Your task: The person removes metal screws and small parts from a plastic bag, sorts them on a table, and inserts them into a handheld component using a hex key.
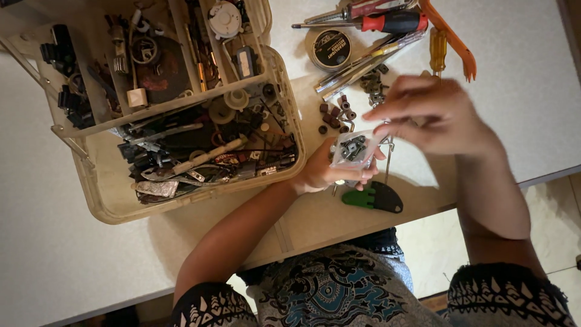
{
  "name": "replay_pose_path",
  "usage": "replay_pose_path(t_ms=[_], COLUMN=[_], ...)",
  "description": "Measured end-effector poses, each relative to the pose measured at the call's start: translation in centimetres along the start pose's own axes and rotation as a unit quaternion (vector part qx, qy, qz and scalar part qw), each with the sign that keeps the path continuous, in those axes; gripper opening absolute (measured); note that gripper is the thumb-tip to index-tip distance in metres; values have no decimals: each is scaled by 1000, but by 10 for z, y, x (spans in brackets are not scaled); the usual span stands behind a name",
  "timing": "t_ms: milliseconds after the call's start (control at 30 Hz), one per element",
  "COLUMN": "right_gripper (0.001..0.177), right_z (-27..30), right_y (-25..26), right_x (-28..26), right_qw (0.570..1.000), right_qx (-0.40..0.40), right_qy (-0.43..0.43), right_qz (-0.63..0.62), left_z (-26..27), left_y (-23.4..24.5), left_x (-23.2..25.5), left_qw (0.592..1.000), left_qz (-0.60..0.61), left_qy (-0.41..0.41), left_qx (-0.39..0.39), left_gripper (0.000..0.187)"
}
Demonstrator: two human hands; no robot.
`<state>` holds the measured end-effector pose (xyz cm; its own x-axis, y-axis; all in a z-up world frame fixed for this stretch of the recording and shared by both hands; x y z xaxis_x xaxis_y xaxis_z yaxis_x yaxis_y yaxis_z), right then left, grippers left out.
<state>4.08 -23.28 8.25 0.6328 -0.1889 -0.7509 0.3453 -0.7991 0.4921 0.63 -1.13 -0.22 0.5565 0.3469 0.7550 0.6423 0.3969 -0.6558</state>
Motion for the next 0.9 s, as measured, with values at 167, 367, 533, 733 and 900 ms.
replay_pose_path(t_ms=[167,367,533,733,900], right_gripper=[12,13,20,23,32], right_z=[13,28,25,18,18], right_y=[31,52,54,47,45], right_x=[30,39,47,44,45], right_qw=[983,872,832,837,847], right_qx=[61,13,-108,-122,-109], right_qy=[-58,-161,-352,-357,-307], right_qz=[162,462,415,396,421], left_z=[-2,-2,-3,-2,0], left_y=[-1,-3,-5,-7,-7], left_x=[2,5,8,14,13], left_qw=[1000,999,998,999,999], left_qz=[-26,-32,-52,-41,-35], left_qy=[-8,-26,-29,-23,-12], left_qx=[-7,-9,-2,-8,-10], left_gripper=[32,29,27,27,28])
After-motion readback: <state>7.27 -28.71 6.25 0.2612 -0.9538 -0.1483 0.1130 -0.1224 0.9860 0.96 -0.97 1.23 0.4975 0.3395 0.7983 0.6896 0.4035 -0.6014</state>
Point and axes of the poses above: each hand's wrist, its own z-axis away from the middle knuckle, its own y-axis out of the back of the hand, x = y × z, the point moved 1 cm from there along -z, towards the middle knuckle, and after that the axes turned 2 degrees about z, right-handed, at the moved point
